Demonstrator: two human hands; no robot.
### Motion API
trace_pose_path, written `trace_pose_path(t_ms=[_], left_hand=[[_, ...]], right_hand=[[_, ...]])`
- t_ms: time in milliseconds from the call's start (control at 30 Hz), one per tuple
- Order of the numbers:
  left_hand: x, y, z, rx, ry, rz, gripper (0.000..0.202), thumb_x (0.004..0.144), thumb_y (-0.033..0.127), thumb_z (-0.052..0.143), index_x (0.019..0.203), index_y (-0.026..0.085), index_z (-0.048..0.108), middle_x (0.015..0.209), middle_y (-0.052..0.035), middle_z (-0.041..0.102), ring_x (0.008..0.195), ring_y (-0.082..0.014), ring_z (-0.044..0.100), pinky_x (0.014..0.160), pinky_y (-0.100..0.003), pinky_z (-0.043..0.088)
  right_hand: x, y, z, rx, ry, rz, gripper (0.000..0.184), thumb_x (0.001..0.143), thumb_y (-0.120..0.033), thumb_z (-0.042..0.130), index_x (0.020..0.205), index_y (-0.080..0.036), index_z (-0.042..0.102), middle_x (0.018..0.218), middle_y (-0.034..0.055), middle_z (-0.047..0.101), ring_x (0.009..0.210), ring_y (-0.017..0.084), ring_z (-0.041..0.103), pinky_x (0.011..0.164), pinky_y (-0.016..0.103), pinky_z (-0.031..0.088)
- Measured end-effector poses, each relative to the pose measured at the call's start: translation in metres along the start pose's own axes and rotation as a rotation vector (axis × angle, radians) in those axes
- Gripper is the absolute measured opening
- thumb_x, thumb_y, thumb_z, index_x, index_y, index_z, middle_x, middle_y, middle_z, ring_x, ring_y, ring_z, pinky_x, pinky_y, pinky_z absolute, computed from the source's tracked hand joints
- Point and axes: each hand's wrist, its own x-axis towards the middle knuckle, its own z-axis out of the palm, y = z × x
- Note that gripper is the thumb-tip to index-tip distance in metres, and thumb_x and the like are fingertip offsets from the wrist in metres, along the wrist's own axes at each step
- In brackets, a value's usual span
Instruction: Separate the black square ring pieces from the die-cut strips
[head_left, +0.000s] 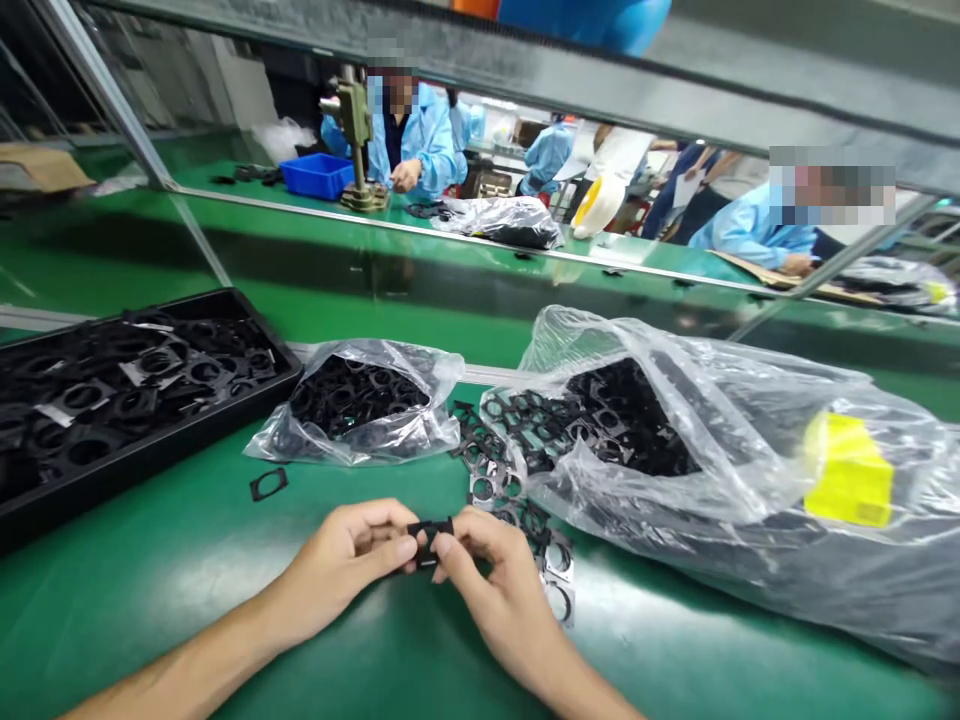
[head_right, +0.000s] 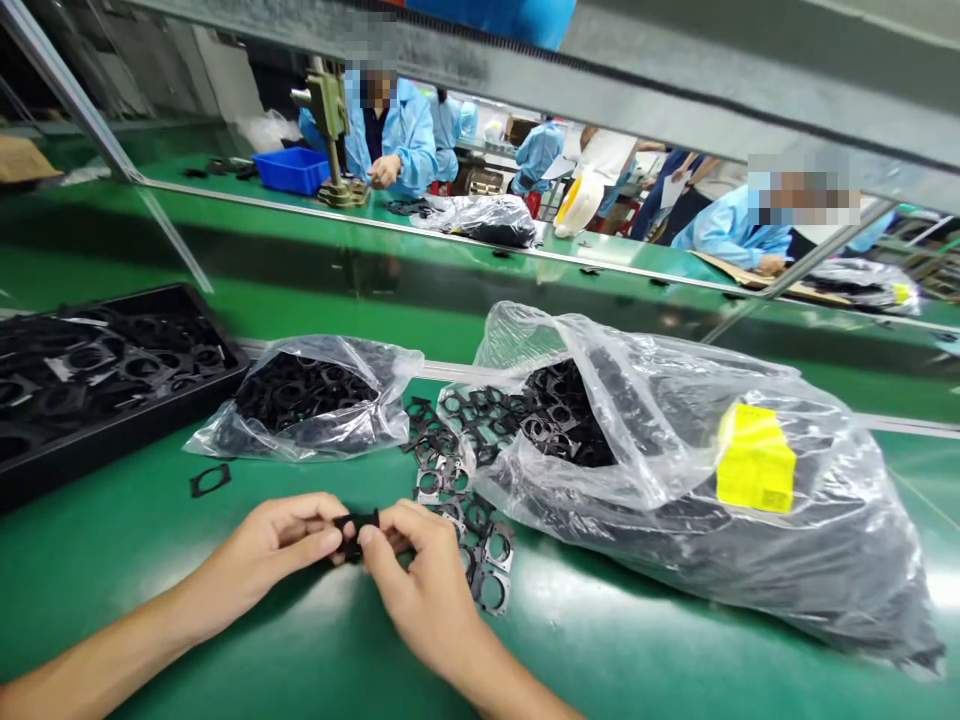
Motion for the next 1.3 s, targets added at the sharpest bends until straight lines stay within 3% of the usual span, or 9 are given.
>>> trace_pose_path(t_ms=[133, 333, 467, 567, 767, 900, 1033, 1167, 1300], left_hand=[[0.000, -0.004, -0.001, 0.050, 0.057, -0.010, 0.036, 0.080, 0.052, 0.078, 0.087, 0.016, 0.076, 0.077, -0.0055, 0.075, 0.075, -0.0200, 0.068, 0.074, -0.029, 0.052], [-0.003, -0.003, 0.002, 0.136, 0.154, 0.012, 0.031, 0.083, 0.049, 0.076, 0.085, 0.018, 0.073, 0.068, -0.0020, 0.072, 0.067, -0.0176, 0.066, 0.068, -0.026, 0.051], [-0.005, -0.001, 0.005, 0.157, 0.151, 0.055, 0.030, 0.088, 0.049, 0.070, 0.084, 0.020, 0.069, 0.072, 0.0004, 0.067, 0.067, -0.0149, 0.061, 0.067, -0.023, 0.049], [-0.005, -0.001, 0.006, 0.141, 0.110, 0.051, 0.030, 0.091, 0.050, 0.067, 0.085, 0.020, 0.068, 0.072, 0.0006, 0.065, 0.069, -0.0144, 0.060, 0.067, -0.022, 0.048], [-0.003, -0.006, 0.000, 0.139, 0.159, 0.023, 0.042, 0.083, 0.051, 0.075, 0.115, 0.023, 0.069, 0.096, -0.0043, 0.073, 0.088, -0.0206, 0.068, 0.080, -0.027, 0.054], [-0.004, -0.008, -0.003, 0.244, 0.107, 0.045, 0.033, 0.087, 0.051, 0.070, 0.100, 0.021, 0.075, 0.093, -0.0047, 0.072, 0.086, -0.0206, 0.067, 0.077, -0.026, 0.053], [-0.005, -0.007, -0.003, 0.188, 0.094, 0.018, 0.030, 0.086, 0.050, 0.072, 0.090, 0.020, 0.072, 0.077, -0.0016, 0.070, 0.072, -0.0164, 0.065, 0.069, -0.024, 0.051], [-0.002, -0.004, -0.001, 0.058, 0.129, -0.017, 0.030, 0.083, 0.047, 0.077, 0.087, 0.018, 0.069, 0.077, -0.0016, 0.072, 0.075, -0.0164, 0.069, 0.074, -0.024, 0.053], [0.001, 0.001, 0.000, -0.037, 0.180, -0.003, 0.036, 0.078, 0.048, 0.082, 0.087, 0.016, 0.068, 0.081, -0.0038, 0.075, 0.076, -0.0166, 0.071, 0.075, -0.025, 0.054]], right_hand=[[-0.003, -0.001, 0.000, -0.147, 0.029, -0.096, 0.036, 0.098, -0.032, 0.056, 0.065, -0.020, 0.058, 0.065, -0.0007, 0.057, 0.065, 0.015, 0.053, 0.064, 0.027, 0.040], [-0.005, -0.001, 0.002, -0.128, 0.012, -0.084, 0.031, 0.098, -0.029, 0.057, 0.068, -0.019, 0.060, 0.068, -0.0005, 0.058, 0.066, 0.014, 0.054, 0.065, 0.026, 0.042], [-0.007, 0.000, 0.004, -0.066, -0.004, -0.092, 0.014, 0.092, -0.028, 0.066, 0.081, -0.019, 0.067, 0.074, -0.0006, 0.059, 0.068, 0.014, 0.054, 0.065, 0.025, 0.043], [-0.007, 0.001, 0.005, -0.013, -0.011, -0.070, 0.014, 0.092, -0.029, 0.066, 0.082, -0.019, 0.066, 0.075, 0.0000, 0.061, 0.068, 0.014, 0.056, 0.066, 0.025, 0.045], [-0.005, -0.001, 0.003, -0.044, -0.081, -0.057, 0.021, 0.090, -0.024, 0.064, 0.072, -0.020, 0.054, 0.069, -0.0026, 0.054, 0.066, 0.013, 0.052, 0.064, 0.024, 0.042], [-0.006, 0.002, 0.004, 0.024, -0.152, -0.006, 0.020, 0.089, -0.024, 0.064, 0.072, -0.019, 0.054, 0.068, -0.0027, 0.056, 0.063, 0.012, 0.050, 0.060, 0.023, 0.040], [-0.004, 0.006, 0.004, 0.168, -0.086, 0.107, 0.021, 0.093, -0.034, 0.062, 0.079, -0.018, 0.060, 0.070, 0.0000, 0.063, 0.065, 0.013, 0.057, 0.064, 0.025, 0.044], [0.000, 0.008, 0.004, 0.185, -0.019, 0.071, 0.015, 0.086, -0.032, 0.071, 0.084, -0.018, 0.066, 0.078, 0.0016, 0.066, 0.072, 0.015, 0.061, 0.066, 0.026, 0.047], [0.004, 0.013, 0.006, 0.142, -0.025, 0.019, 0.012, 0.091, -0.028, 0.066, 0.086, -0.018, 0.071, 0.079, 0.0029, 0.068, 0.072, 0.016, 0.063, 0.069, 0.027, 0.049]])
